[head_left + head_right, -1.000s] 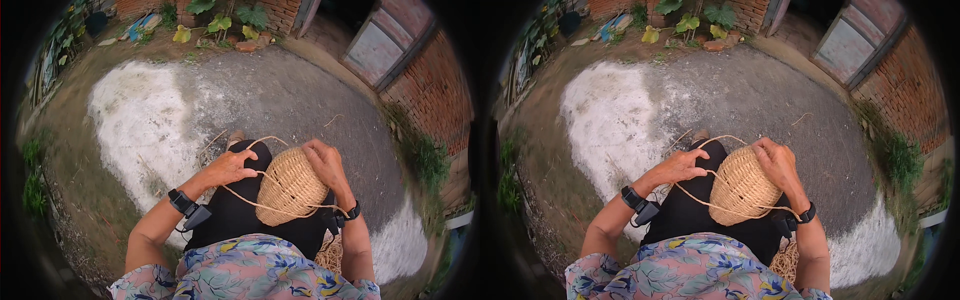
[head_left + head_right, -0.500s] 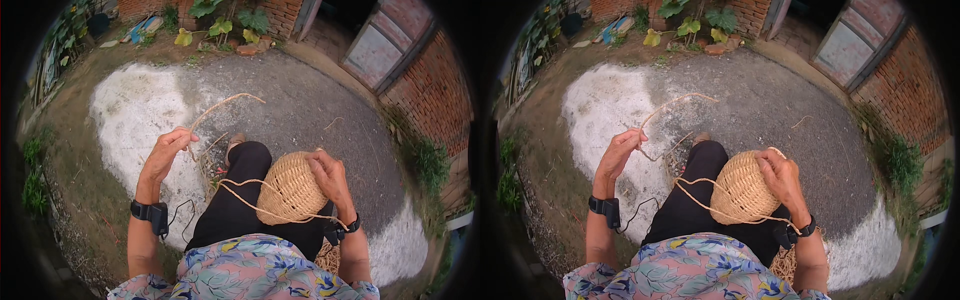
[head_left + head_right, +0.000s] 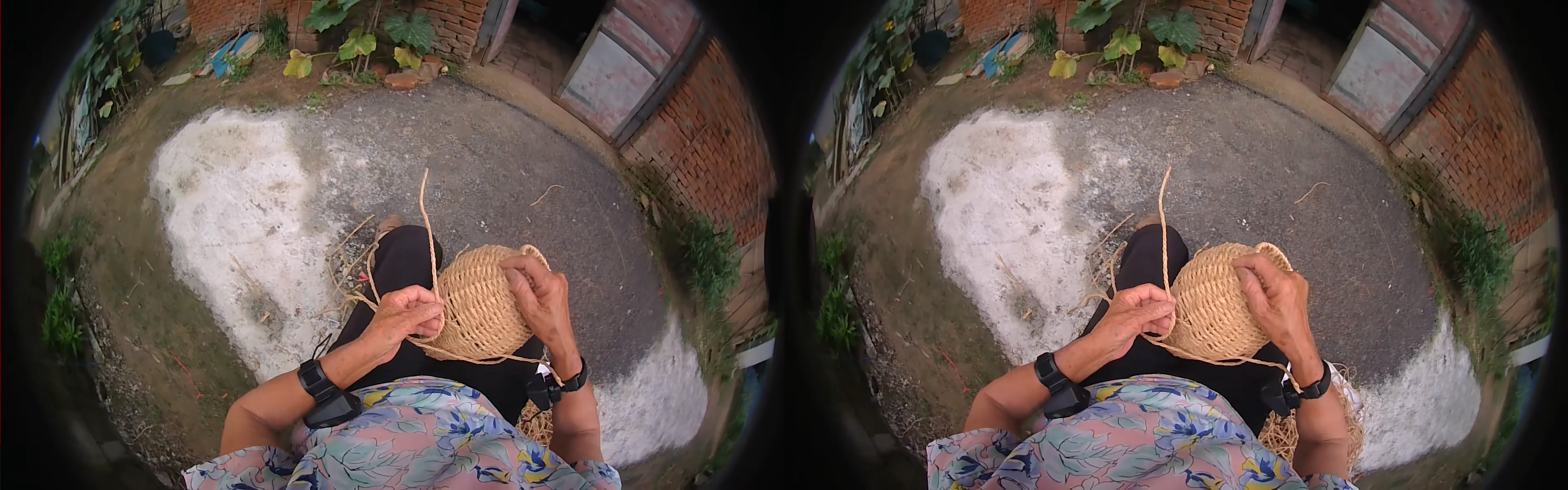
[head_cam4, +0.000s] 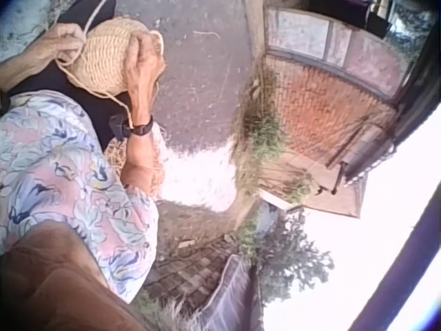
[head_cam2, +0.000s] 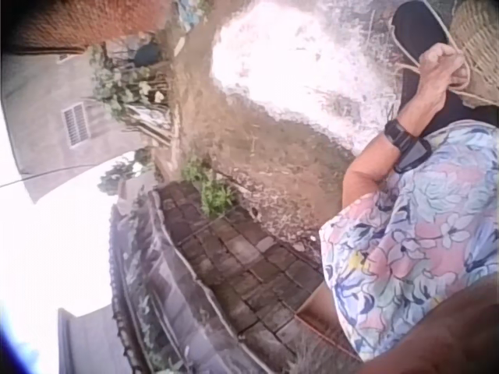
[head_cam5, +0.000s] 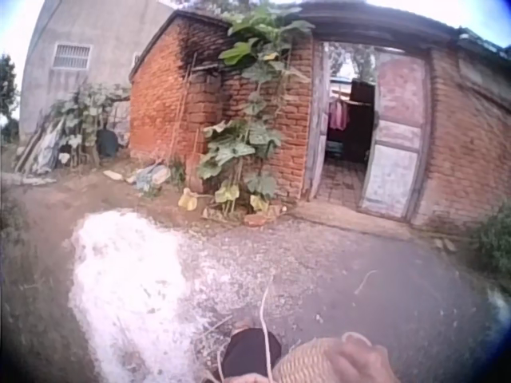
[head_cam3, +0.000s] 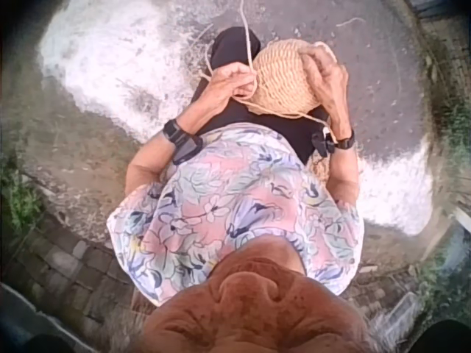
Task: Weave a basket using dried plant fibers or straw.
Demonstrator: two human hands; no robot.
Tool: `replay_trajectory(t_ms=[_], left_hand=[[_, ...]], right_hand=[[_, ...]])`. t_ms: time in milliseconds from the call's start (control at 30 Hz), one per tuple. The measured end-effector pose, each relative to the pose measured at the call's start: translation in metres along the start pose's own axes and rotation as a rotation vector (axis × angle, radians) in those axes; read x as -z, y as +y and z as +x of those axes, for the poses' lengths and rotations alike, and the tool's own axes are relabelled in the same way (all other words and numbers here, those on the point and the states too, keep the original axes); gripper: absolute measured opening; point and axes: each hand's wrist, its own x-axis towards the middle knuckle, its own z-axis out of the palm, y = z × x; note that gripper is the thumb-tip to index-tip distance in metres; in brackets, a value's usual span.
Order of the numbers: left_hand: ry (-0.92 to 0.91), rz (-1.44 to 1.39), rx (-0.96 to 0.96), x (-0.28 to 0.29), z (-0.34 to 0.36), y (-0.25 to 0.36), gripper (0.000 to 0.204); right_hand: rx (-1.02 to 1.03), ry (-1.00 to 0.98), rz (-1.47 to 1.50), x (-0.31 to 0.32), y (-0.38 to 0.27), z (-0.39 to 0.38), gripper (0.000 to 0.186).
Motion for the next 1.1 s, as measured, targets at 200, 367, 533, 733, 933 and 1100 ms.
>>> replay_trajectory(t_ms=[200, 367, 533, 733, 933, 1100], left_hand=[[0.065, -0.042, -0.025, -0.009, 0.002, 0.002, 0.013], [0.067, -0.054, -0.035, -0.011, 0.000, 0.002, 0.024], [0.086, -0.016, -0.014, -0.013, 0.001, 0.005, 0.026], [0.106, 0.220, -0.021, -0.014, 0.006, 0.014, 0.022], [0.266, 0.479, -0.157, -0.027, 0.012, 0.003, 0.016], [0.401, 0.831, -0.524, -0.030, 0.019, -0.013, 0.015]], right_hand=[[0.051, 0.036, -0.021, -0.003, 0.003, 0.000, 0.012], [0.054, 0.054, -0.039, -0.003, 0.002, -0.001, 0.011], [0.058, 0.057, -0.052, -0.002, 0.000, -0.001, 0.011], [0.120, 0.111, -0.075, -0.004, -0.001, -0.001, 0.008], [0.139, 0.147, -0.109, -0.005, 0.000, 0.000, 0.006], [0.177, 0.159, -0.125, -0.005, -0.002, 0.001, 0.006]])
